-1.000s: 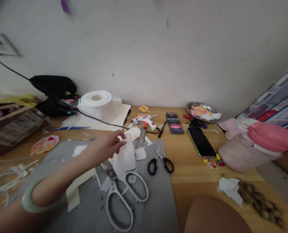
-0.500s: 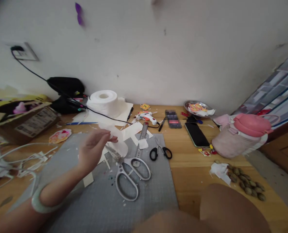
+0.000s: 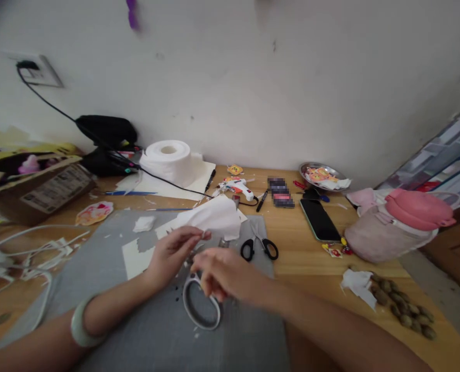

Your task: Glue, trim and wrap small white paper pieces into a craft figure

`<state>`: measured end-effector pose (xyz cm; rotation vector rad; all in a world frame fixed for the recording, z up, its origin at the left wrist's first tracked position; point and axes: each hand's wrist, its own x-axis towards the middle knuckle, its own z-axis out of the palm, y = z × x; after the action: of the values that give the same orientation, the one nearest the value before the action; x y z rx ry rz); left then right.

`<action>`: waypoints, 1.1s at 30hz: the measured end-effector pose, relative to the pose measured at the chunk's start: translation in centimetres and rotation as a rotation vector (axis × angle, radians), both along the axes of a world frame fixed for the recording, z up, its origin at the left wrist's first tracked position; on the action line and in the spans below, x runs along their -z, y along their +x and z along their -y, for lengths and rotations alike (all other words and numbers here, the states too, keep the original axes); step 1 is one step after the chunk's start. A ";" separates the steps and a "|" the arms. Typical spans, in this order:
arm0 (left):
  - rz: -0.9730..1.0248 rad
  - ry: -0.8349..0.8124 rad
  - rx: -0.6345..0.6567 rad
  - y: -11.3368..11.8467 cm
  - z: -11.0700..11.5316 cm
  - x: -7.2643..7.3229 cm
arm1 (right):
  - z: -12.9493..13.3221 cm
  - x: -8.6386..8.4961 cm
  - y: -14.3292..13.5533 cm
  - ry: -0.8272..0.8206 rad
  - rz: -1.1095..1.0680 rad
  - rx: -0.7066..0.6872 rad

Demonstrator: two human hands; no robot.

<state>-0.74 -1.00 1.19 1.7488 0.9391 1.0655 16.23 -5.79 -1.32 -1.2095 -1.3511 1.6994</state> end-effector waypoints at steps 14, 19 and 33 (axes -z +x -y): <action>0.153 -0.509 0.344 2.0 -1.5 1.9 | -3.6 -0.6 2.2 0.142 0.154 0.280; 0.180 -0.587 0.213 1.7 -2.6 1.3 | -2.9 -0.6 2.1 0.083 0.222 0.180; 0.378 -0.505 -0.247 1.1 -3.0 2.6 | -2.2 -1.7 1.5 0.471 0.572 -0.180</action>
<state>0.32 2.01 -1.42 0.9973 1.0816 1.1415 17.74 -3.58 0.40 -1.3632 -2.1104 1.0666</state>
